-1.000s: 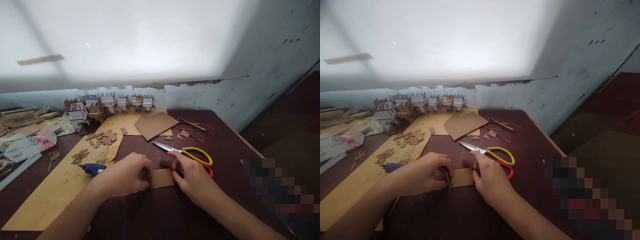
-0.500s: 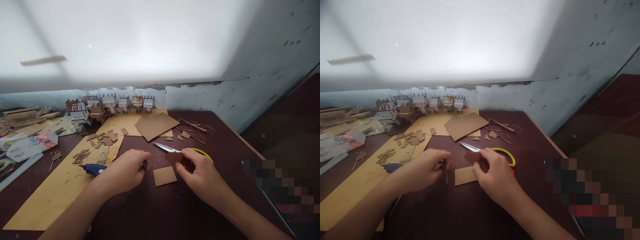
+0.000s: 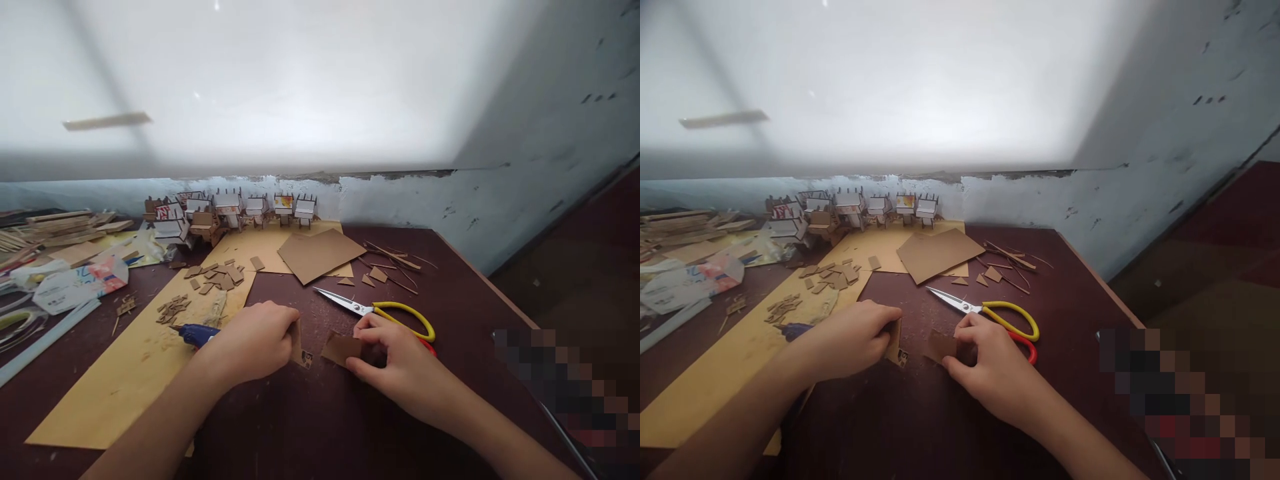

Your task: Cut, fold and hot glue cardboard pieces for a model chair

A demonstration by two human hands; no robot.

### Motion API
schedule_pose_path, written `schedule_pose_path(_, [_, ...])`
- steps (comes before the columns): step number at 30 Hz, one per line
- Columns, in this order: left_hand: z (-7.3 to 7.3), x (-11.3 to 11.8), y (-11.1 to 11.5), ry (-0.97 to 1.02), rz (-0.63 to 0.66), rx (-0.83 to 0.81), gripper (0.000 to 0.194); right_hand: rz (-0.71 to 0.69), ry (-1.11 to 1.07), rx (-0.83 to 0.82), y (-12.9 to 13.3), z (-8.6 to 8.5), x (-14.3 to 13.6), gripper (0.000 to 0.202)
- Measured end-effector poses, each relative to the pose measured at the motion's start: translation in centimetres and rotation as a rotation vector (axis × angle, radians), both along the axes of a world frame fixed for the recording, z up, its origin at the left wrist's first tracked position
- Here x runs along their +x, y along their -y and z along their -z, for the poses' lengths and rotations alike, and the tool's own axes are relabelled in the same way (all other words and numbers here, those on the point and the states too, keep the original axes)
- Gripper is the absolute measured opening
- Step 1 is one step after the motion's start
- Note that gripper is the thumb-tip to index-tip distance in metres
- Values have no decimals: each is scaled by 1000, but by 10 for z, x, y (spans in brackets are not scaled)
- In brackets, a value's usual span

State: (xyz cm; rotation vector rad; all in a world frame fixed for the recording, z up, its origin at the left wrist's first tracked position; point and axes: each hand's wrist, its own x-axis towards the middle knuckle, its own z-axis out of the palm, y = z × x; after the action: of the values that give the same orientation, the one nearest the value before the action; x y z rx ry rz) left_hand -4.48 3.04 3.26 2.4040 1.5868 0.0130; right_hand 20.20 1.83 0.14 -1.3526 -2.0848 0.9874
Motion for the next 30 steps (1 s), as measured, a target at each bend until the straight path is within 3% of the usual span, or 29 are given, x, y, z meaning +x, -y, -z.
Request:
schedule_pose_path(5, [-7, -1, 7, -26, 23, -20, 18, 147, -322, -252, -21, 1, 6, 20])
schedule_pose_path(8, [-10, 3, 14, -27, 39, -23, 22, 185, -358, -330, -45, -4, -2, 22])
schedule_pose_path(13, [-10, 14, 22, -25, 99, -40, 33, 232, -359, -329, -117, -18, -64, 20])
schedule_pose_path(18, [-4, 21, 19, -45, 104, -40, 42, 266, -358, -241, -192, -38, -126, 33])
schedule_pose_path(21, [-3, 22, 18, -48, 117, -34, 43, 322, -266, -188, -212, -39, -121, 34])
schedule_pose_path(26, [-5, 25, 20, -51, 191, 6, 41, 385, 35, -101, -215, -19, -82, 35])
schedule_pose_path(30, [-2, 29, 21, -23, 106, 24, 49, 301, 208, -32, -215, -11, -94, 34])
